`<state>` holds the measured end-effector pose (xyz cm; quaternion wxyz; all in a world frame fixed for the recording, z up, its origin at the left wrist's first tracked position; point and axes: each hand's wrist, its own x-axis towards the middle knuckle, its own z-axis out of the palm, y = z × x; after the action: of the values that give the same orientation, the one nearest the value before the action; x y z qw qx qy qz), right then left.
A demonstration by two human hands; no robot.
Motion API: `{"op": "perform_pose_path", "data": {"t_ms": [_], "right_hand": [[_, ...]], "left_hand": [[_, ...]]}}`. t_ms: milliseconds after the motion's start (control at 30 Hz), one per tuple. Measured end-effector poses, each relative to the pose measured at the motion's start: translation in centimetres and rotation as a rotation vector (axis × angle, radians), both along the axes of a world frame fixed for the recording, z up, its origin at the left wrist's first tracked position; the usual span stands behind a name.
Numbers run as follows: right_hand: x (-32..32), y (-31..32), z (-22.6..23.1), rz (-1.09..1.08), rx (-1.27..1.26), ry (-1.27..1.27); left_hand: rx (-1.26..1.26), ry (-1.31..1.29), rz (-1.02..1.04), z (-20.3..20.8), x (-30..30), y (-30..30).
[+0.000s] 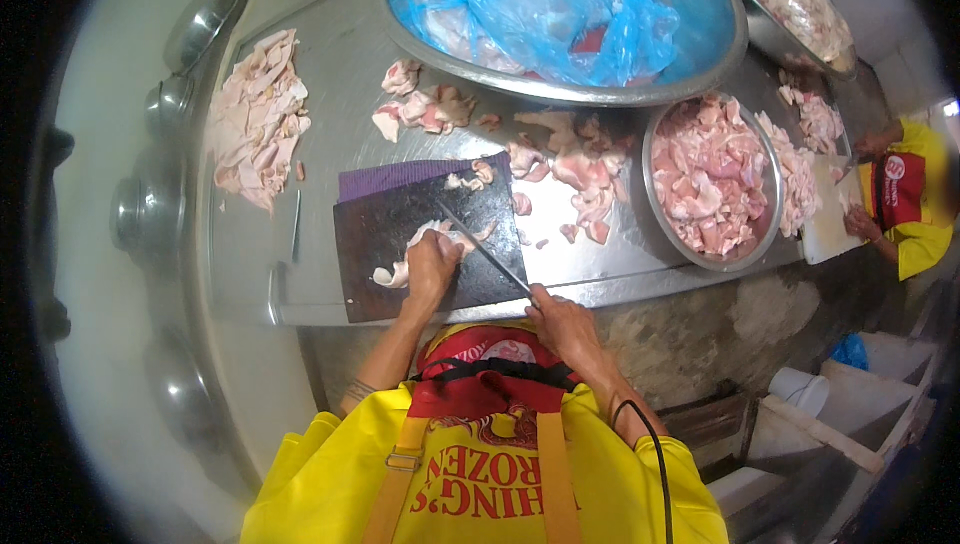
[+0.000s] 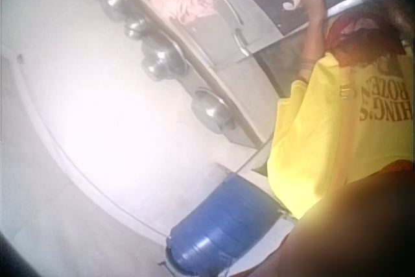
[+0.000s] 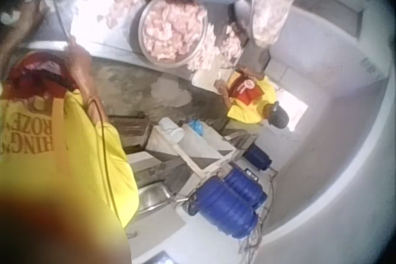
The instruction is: The person uses a knife to cut raw meat pieces on a cutting board and places the cut pieces into a metal bowl. The person repeatedly picks up meat, slices it, and transfers the pieces to the bowl.
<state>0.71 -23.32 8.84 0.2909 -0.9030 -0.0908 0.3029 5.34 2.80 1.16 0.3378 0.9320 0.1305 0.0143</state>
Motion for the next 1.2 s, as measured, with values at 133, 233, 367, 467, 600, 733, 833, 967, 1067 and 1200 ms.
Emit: {"op": "perform_pose_path", "data": {"t_ms": [133,233,367,467,600,733,833,967,1067,1200], "right_hand": [[-1.7,-0.1,-0.6,0.088,-0.221,-0.017],[-2.0,0.1,-1.3,0.112,-0.210,-0.014],[-0.5,2.5,-2.8,0.136,-0.087,-0.113],[0.4,3.6,-3.6,0.104,-0.010,-0.158],[0.0,2.6,-4.0,0.149,-0.023,-0.213],[-1.6,-0.1,-3.2,0.158,-0.182,-0.061],[-1.7,-1.7,-2.3,0.102,-0.157,0.078],[-0.4,-2.1,-1.5,-0.053,0.044,0.111],[0.7,-1.6,-1.2,-0.174,0.134,0.081],[1.0,-1.1,-0.5,-0.147,0.209,0.015]], "left_hand": [[-0.048,-0.091,0.025,-0.6,-0.4,0.0],[-0.093,-0.096,0.035,-0.9,-1.1,-0.3],[-0.193,-0.017,0.033,-0.6,-2.2,-1.2],[-0.193,-0.010,0.022,-0.1,-2.7,-1.6],[-0.158,-0.069,0.095,0.5,-2.1,-0.2],[-0.131,-0.166,0.127,1.4,-0.1,1.3],[-0.170,-0.147,0.133,2.6,1.2,1.5],[-0.649,0.017,0.103,3.4,2.3,1.4],[-0.938,0.065,0.058,2.4,2.1,1.0],[-0.382,0.234,0.010,0.3,0.7,0.7]]}}
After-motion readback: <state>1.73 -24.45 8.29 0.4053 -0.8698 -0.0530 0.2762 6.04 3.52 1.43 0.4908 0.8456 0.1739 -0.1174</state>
